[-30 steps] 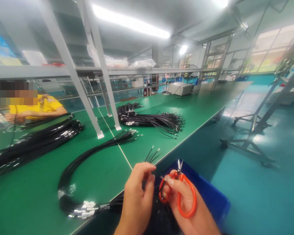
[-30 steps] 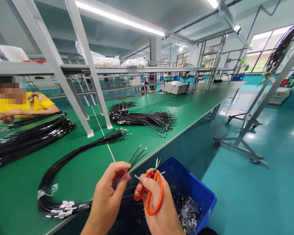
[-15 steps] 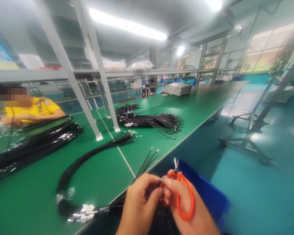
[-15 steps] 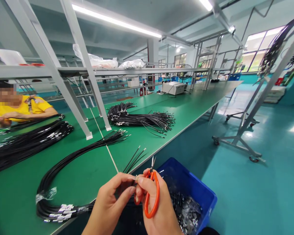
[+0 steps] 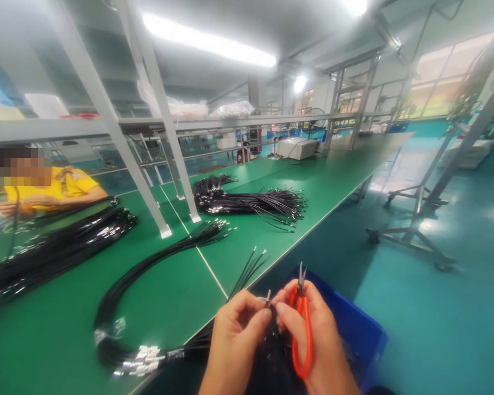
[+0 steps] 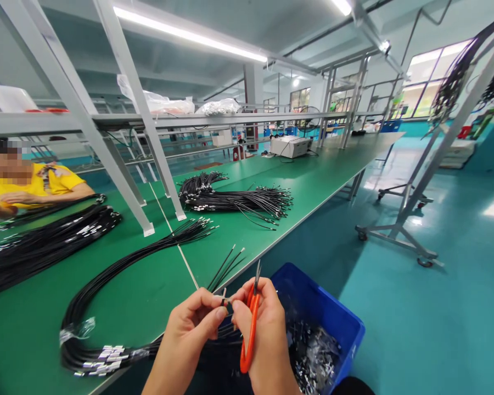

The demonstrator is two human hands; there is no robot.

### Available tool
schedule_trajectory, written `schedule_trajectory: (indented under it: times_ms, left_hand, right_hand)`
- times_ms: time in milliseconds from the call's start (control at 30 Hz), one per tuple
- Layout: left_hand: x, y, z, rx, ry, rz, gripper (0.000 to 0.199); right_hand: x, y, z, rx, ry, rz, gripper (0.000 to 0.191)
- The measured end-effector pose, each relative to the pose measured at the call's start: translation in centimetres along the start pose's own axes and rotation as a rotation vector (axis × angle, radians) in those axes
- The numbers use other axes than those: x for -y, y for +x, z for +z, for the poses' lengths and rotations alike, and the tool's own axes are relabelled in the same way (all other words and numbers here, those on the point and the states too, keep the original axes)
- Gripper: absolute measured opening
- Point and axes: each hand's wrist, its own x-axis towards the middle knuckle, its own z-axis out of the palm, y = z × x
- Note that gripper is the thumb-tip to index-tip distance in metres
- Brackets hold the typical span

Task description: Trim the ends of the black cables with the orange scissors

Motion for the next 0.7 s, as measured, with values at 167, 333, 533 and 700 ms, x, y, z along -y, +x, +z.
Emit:
schedule_trajectory:
  times_ms: [167,333,533,700]
  left_hand:
    - [-0.4,0.2,0.0,0.005,0.009,-0.006,0.018]
    - [-0.8,0.0,0.3,0.001,-0.014,-0.026,0.016]
    - [-0.5,0.1,-0.2,0.019,-0.052,-0.046,0.013]
    - [-0.3,0.6,-1.2,-0.034,-0.081,-0.037,0.012]
  right_hand:
    - [-0.9,0.5,-0.7,-0.024,-0.196,-0.311,0.015]
    - [-1.2,0.3,-0.4,0.005,-0.460,-0.485,0.013]
    - [-1.7,0.2,-0.5,-0.100,-0.669,-0.760,0.022]
    - [-1.8,-0.3,-1.1,-0.124,-0.562,-0.595,0.022]
